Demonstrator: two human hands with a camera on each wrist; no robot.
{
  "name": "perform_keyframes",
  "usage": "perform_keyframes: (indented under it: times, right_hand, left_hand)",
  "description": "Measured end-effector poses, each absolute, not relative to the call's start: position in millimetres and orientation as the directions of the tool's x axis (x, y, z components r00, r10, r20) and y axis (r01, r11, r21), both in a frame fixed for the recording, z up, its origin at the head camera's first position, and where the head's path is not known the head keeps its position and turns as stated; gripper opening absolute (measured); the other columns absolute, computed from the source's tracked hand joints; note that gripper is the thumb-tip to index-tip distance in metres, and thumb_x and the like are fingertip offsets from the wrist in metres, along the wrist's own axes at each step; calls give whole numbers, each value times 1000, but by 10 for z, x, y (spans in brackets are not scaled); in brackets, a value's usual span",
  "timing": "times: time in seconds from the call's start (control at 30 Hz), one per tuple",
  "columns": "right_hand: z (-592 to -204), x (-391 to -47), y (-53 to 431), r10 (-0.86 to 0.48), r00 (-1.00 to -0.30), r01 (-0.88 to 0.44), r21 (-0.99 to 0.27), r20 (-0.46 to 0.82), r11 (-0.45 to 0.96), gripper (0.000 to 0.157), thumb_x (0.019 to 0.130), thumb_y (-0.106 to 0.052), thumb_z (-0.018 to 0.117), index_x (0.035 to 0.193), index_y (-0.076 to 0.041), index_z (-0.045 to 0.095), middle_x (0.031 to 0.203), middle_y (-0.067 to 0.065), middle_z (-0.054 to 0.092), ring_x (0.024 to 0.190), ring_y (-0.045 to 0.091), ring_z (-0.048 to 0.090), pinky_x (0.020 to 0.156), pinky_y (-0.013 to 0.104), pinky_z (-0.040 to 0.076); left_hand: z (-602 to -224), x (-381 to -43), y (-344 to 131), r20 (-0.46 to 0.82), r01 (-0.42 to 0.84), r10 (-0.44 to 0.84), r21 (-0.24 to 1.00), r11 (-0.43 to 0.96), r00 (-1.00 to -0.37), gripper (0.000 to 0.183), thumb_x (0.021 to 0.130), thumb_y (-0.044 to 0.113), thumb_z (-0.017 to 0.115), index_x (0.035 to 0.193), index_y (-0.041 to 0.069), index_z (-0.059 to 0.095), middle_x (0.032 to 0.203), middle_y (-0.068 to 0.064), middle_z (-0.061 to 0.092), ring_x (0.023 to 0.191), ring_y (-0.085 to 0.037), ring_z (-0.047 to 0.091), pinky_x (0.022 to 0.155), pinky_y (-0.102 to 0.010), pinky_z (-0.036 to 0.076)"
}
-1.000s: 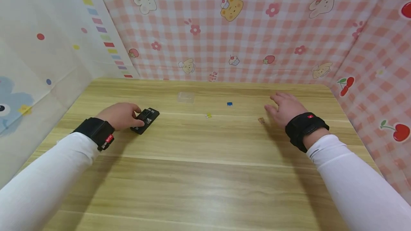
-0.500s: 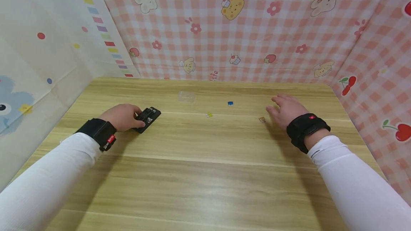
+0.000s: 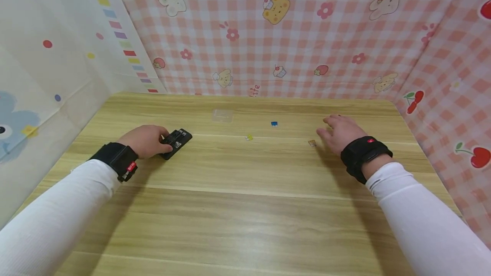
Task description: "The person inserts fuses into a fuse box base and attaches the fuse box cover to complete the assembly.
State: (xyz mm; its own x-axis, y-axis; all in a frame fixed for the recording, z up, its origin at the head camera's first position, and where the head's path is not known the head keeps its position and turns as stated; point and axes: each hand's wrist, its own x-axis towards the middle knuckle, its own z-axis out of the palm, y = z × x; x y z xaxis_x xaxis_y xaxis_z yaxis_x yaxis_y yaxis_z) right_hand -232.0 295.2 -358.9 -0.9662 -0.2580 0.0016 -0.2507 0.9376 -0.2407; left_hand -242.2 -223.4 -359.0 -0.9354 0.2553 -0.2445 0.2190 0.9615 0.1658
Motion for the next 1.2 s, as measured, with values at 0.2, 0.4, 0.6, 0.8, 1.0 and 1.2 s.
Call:
perform_keyframes:
  times: [0.2, 0.4, 0.6, 0.8, 1.0, 1.2]
  right_hand:
    - [-3588, -2306, 2959, -254, -967, -247, -254, 4, 935, 52, 98, -32, 47, 133, 7, 44, 137, 34, 35, 124, 45, 29, 100, 59, 26]
    - [-3610, -2310, 2964, -257, -966, -250, -250, 2, 935, 51, 98, -31, 48, 133, 6, 44, 135, 33, 37, 124, 45, 29, 101, 59, 26]
    - [-3620, -2315, 2959, -256, -967, -249, -242, 0, 938, 53, 98, -33, 47, 133, 6, 44, 136, 32, 37, 124, 45, 28, 101, 59, 26]
    - [-3619, -2308, 2940, -255, -967, -251, -246, 16, 936, 50, 97, -31, 49, 131, 5, 46, 134, 32, 40, 122, 45, 31, 100, 59, 27]
    - [-3617, -2306, 2894, -262, -965, -252, -265, -1, 931, 48, 98, -30, 49, 132, 5, 46, 135, 32, 39, 121, 47, 31, 99, 59, 28]
    - [-3634, -2315, 2894, -261, -965, -249, -280, -8, 927, 48, 98, -31, 48, 131, 4, 47, 133, 31, 42, 119, 45, 36, 98, 59, 31]
  left_hand:
    - [-3595, -2418, -2209, -236, 230, 261, 149, 962, -936, 47, 85, 37, 65, 120, 6, 59, 91, -7, 64, 76, -21, 54, 74, -42, 45]
    - [-3591, -2423, -2157, -227, 243, 269, 135, 961, -936, 47, 85, 37, 63, 123, 9, 57, 92, -6, 63, 76, -22, 54, 73, -42, 45]
    - [-3541, -2433, -1992, -210, 284, 314, 162, 945, -926, 46, 86, 35, 63, 125, 13, 56, 91, -4, 62, 74, -19, 54, 70, -39, 44]
    - [-3505, -2426, -1708, -171, 358, 387, 177, 917, -906, 46, 87, 37, 62, 127, 13, 57, 99, -3, 62, 79, -18, 53, 74, -38, 45]
    - [-3477, -2380, -1454, -130, 425, 449, 177, 888, -884, 38, 86, 34, 64, 120, 16, 61, 99, -1, 62, 78, -17, 53, 72, -35, 45]
    - [-3503, -2335, -1193, -131, 495, 513, 148, 856, -848, 36, 86, 35, 63, 118, 18, 62, 103, 0, 59, 81, -15, 50, 74, -33, 45]
